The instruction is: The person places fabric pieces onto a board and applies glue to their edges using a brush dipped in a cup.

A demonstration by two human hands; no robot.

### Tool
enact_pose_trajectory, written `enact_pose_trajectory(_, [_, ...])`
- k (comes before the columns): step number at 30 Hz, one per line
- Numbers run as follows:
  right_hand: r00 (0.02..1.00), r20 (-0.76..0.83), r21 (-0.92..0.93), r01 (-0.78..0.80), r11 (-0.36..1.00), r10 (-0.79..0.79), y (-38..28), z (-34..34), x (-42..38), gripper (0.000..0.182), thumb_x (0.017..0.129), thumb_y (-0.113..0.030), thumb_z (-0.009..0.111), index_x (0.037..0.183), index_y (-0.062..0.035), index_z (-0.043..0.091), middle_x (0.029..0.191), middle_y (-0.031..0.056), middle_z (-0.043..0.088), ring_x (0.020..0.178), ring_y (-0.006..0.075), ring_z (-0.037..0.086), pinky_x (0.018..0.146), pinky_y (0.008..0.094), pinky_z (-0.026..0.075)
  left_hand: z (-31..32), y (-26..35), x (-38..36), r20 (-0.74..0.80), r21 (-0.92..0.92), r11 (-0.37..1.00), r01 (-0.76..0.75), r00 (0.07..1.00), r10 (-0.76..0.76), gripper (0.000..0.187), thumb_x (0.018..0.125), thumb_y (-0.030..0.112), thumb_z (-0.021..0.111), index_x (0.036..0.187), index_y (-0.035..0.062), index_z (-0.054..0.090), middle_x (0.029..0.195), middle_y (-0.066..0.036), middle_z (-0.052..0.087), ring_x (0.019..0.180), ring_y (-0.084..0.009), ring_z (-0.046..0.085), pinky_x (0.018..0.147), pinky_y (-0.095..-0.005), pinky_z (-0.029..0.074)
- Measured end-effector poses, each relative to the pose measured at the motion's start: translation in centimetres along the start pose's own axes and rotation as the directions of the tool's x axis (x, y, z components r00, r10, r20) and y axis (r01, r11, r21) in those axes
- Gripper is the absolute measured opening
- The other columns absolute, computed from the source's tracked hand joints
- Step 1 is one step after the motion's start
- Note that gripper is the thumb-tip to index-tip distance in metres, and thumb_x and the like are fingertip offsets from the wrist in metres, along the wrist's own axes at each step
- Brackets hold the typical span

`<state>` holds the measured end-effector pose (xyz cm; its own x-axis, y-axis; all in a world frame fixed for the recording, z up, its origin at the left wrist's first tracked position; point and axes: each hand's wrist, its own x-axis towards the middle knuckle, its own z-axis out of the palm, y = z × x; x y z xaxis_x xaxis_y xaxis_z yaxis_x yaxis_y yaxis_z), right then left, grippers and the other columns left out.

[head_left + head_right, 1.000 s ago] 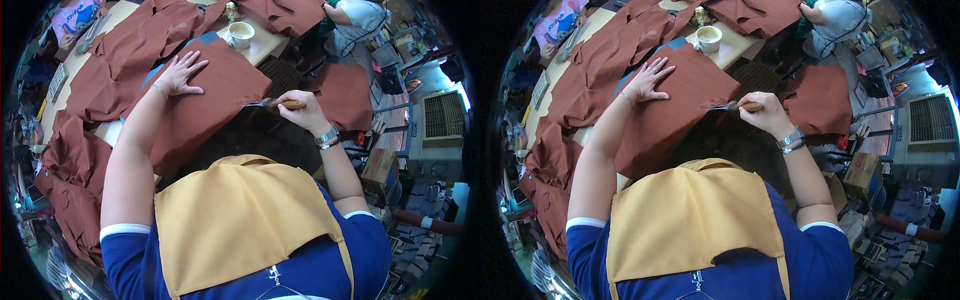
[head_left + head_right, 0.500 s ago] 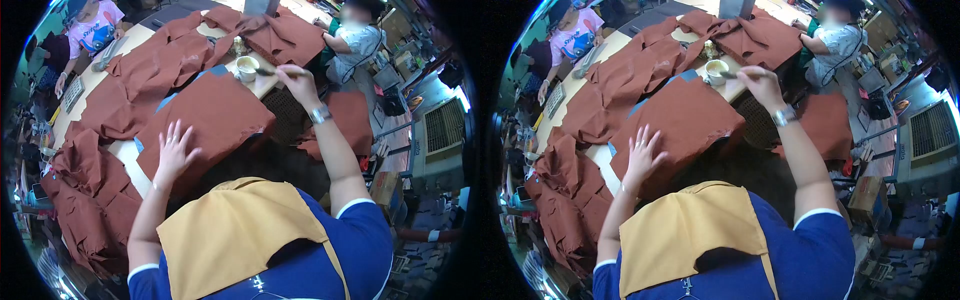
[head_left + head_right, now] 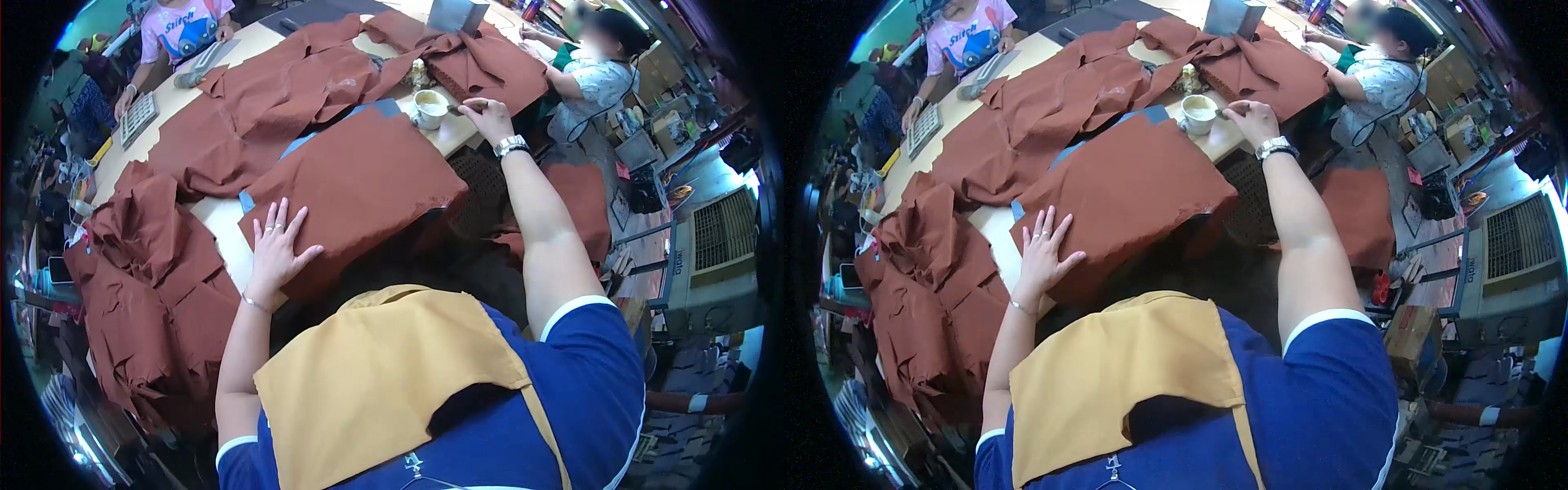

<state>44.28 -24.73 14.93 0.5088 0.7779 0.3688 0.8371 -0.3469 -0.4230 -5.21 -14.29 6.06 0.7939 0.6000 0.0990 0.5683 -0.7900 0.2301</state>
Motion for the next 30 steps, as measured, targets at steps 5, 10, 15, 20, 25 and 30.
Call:
enact_pose_trajectory(5, [0.970,0.217,0.543,-0.214,0.812,0.111,-2.7,0.3,-5.6,0.035,0.089,-0.032,0.076,0.108,-0.0023,0.073,0.097,0.0064,0.074,0.084,0.0120,0.070,0.070,0.0257,0.056,0.2,-0.5,1.2,0.003,-0.004,0.999,-0.037,0.999,0.037,0.081,0.084,0.064,0.061,0.150,0.0203,0.043,0.160,-0.019,0.028,0.149,-0.0369,0.021,0.116,-0.0637,0.015])
enact_pose_trajectory(10, [0.967,0.212,0.673,-0.247,0.697,0.138,-8.4,-2.7,-14.0,0.023,0.089,-0.020,0.076,0.104,-0.0039,0.073,0.091,0.0009,0.071,0.079,0.0082,0.066,0.070,0.0242,0.055,0.5,-1.1,2.8,0.022,0.034,0.997,-0.064,0.998,0.063,0.082,0.085,0.067,0.058,0.151,0.0225,0.041,0.161,-0.017,0.027,0.149,-0.0362,0.021,0.116,-0.0631,0.015])
enact_pose_trajectory(15, [0.969,0.182,0.384,0.086,0.920,-0.166,-10.6,-1.8,-19.0,0.011,0.080,-0.011,0.073,0.090,-0.0042,0.072,0.081,0.0104,0.071,0.074,0.0156,0.069,0.069,0.0278,0.055,0.5,-1.5,3.9,0.039,0.038,0.996,-0.081,0.996,0.079,0.083,0.084,0.070,0.056,0.151,0.0233,0.041,0.161,-0.017,0.026,0.150,-0.0351,0.020,0.117,-0.0623,0.015])
enact_pose_trajectory(20, [0.973,0.130,0.176,0.166,0.970,-0.190,-9.4,-3.9,-19.1,0.016,0.081,-0.012,0.074,0.094,-0.0027,0.072,0.083,0.0111,0.072,0.073,0.0166,0.070,0.068,0.0294,0.054,0.8,-2.1,4.4,0.032,0.023,0.995,-0.101,0.995,0.100,0.083,0.084,0.072,0.055,0.151,0.0246,0.041,0.162,-0.015,0.025,0.150,-0.0351,0.020,0.117,-0.0621,0.015])
enact_pose_trajectory(25, [0.967,0.138,0.371,0.150,0.916,-0.215,-12.8,-1.0,-19.4,0.014,0.082,-0.009,0.072,0.094,-0.0019,0.072,0.082,0.0089,0.072,0.074,0.0128,0.068,0.067,0.0267,0.053,1.1,-2.6,5.2,0.029,0.005,0.992,-0.125,0.992,0.125,0.083,0.083,0.071,0.057,0.152,0.0260,0.040,0.162,-0.015,0.025,0.150,-0.0349,0.021,0.117,-0.0623,0.015])
enact_pose_trajectory(30, [0.984,0.165,0.241,0.021,0.970,-0.063,-11.6,-3.1,-19.5,0.013,0.079,-0.012,0.073,0.089,-0.0034,0.072,0.082,0.0141,0.072,0.075,0.0232,0.072,0.069,0.0305,0.056,1.0,-2.6,5.2,0.025,-0.006,0.992,-0.123,0.992,0.123,0.084,0.083,0.071,0.057,0.152,0.0258,0.040,0.162,-0.015,0.025,0.150,-0.0347,0.021,0.117,-0.0623,0.016])
